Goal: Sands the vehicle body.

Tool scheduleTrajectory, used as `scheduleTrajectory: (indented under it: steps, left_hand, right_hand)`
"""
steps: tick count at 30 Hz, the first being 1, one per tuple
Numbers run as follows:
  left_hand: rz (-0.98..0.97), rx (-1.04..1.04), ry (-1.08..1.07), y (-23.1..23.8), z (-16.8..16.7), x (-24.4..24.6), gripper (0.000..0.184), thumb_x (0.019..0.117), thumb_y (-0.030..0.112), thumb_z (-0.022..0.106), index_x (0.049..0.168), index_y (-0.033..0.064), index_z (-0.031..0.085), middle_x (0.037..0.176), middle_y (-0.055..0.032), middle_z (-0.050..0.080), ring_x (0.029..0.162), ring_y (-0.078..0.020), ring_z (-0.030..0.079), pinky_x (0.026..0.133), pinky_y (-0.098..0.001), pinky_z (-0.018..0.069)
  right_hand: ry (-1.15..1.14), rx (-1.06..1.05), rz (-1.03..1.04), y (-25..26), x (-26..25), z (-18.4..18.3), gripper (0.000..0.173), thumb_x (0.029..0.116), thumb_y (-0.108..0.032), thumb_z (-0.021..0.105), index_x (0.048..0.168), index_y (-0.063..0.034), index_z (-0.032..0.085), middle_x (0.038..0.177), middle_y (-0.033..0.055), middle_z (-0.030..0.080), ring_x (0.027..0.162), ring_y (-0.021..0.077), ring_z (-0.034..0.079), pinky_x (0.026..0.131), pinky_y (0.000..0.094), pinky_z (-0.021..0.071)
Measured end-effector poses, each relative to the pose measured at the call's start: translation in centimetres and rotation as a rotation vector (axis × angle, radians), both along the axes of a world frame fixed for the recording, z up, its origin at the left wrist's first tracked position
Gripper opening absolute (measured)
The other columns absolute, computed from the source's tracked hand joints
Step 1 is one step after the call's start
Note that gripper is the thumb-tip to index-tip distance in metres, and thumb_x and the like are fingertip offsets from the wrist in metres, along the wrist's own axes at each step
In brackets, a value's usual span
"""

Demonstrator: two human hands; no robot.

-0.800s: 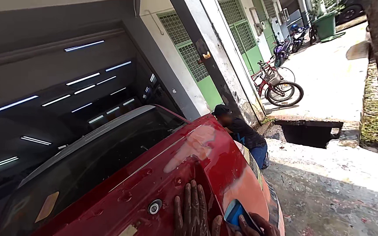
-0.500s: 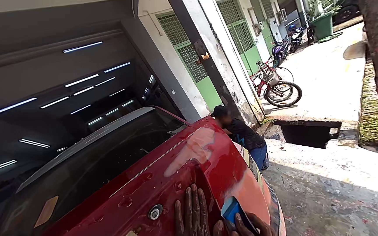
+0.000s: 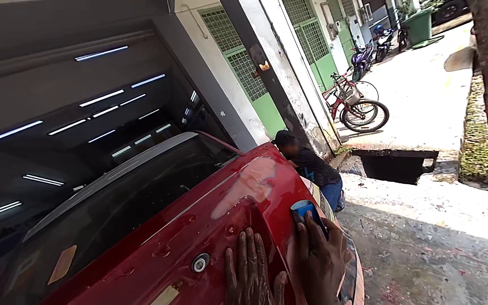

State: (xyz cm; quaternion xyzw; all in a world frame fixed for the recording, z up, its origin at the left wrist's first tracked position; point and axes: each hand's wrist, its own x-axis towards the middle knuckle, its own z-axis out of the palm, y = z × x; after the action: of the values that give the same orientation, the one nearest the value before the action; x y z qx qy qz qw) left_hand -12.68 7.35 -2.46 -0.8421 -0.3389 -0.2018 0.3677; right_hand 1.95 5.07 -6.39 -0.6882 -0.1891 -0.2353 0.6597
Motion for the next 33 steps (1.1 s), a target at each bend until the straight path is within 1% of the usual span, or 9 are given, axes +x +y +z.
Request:
scheduleTrajectory:
  steps: [3,5,10,14,19,24,28,31,33]
  left_hand:
    - [-0.006,-0.013,-0.006,0.0,0.2,0.1,0.089,0.1006,0.065,0.022,0.157,-0.0024,0.034,0.163,-0.0207,0.033,0.153,-0.0343,0.030,0.123,-0.0630,0.0123]
    - [-0.007,-0.019,-0.008,-0.2,0.3,0.5,0.089,0.1006,0.066,0.023,0.157,-0.0026,0.034,0.163,-0.0210,0.033,0.153,-0.0341,0.030,0.123,-0.0630,0.0127]
    - [0.009,-0.014,0.000,-0.3,0.3,0.6,0.090,0.1001,0.067,0.022,0.157,-0.0021,0.035,0.163,-0.0196,0.034,0.153,-0.0334,0.030,0.123,-0.0631,0.0129]
    - [-0.012,-0.031,-0.005,-0.3,0.4,0.8,0.089,0.1009,0.065,0.021,0.157,-0.0025,0.034,0.163,-0.0209,0.033,0.153,-0.0344,0.030,0.123,-0.0632,0.0132]
    - [-0.008,0.001,-0.006,-0.1,0.3,0.7,0.089,0.1003,0.066,0.022,0.156,-0.0024,0.035,0.163,-0.0204,0.035,0.153,-0.0339,0.030,0.123,-0.0630,0.0145]
    - [-0.002,-0.040,-0.001,-0.3,0.1,0.7,0.090,0.1006,0.066,0.022,0.157,-0.0024,0.034,0.164,-0.0203,0.032,0.153,-0.0342,0.029,0.123,-0.0638,0.0124]
    - [-0.014,0.003,-0.016,0.0,0.0,0.4,0.089,0.1004,0.066,0.021,0.157,-0.0012,0.035,0.164,-0.0190,0.033,0.154,-0.0333,0.028,0.123,-0.0635,0.0128]
    - [-0.011,-0.019,-0.004,-0.2,-0.1,-0.1,0.088,0.1012,0.065,0.021,0.157,-0.0020,0.034,0.164,-0.0198,0.033,0.153,-0.0340,0.029,0.123,-0.0642,0.0133]
    - [-0.020,-0.027,-0.010,-0.1,-0.1,0.0,0.087,0.1019,0.064,0.020,0.157,-0.0027,0.034,0.164,-0.0199,0.033,0.153,-0.0341,0.029,0.122,-0.0641,0.0132]
  right_hand:
    - [-0.064,-0.075,0.111,-3.2,-3.5,-1.1,0.034,0.0969,-0.041,0.061,0.118,-0.0211,0.078,0.116,0.0229,0.068,0.105,0.0377,0.064,0.085,0.0523,0.0503]
    - [-0.112,-0.063,0.183,-3.6,-2.6,-1.9,0.034,0.0980,-0.042,0.062,0.121,-0.0218,0.077,0.117,0.0203,0.067,0.106,0.0341,0.064,0.087,0.0505,0.0503]
    - [-0.010,-0.039,-0.001,-0.6,-0.5,0.4,0.038,0.0971,-0.045,0.055,0.114,-0.0224,0.080,0.116,0.0195,0.068,0.106,0.0371,0.063,0.084,0.0536,0.0480]
    - [-0.152,-0.094,0.189,-4.4,-2.9,-2.4,0.033,0.0969,-0.040,0.065,0.122,-0.0220,0.076,0.118,0.0217,0.067,0.108,0.0350,0.064,0.089,0.0501,0.0502]
    - [-0.064,-0.051,0.000,-0.6,0.9,-0.8,0.039,0.0975,-0.046,0.054,0.116,-0.0228,0.079,0.115,0.0173,0.068,0.104,0.0350,0.064,0.082,0.0519,0.0489]
    - [-0.232,-0.097,0.246,-5.2,-2.3,-4.3,0.033,0.0954,-0.040,0.068,0.122,-0.0220,0.075,0.116,0.0206,0.068,0.108,0.0338,0.065,0.093,0.0491,0.0517]
    - [-0.097,-0.037,0.071,-0.4,1.9,-1.6,0.040,0.0976,-0.047,0.054,0.117,-0.0218,0.079,0.115,0.0172,0.068,0.103,0.0344,0.064,0.081,0.0512,0.0493]
    - [-0.086,-0.069,0.133,-2.8,-2.4,-2.4,0.037,0.0971,-0.042,0.060,0.119,-0.0185,0.077,0.116,0.0230,0.067,0.103,0.0389,0.065,0.083,0.0537,0.0514]
    - [-0.186,-0.096,0.266,-5.2,-4.2,-4.1,0.034,0.0965,-0.039,0.067,0.124,-0.0195,0.074,0.118,0.0241,0.067,0.108,0.0374,0.065,0.092,0.0524,0.0520]
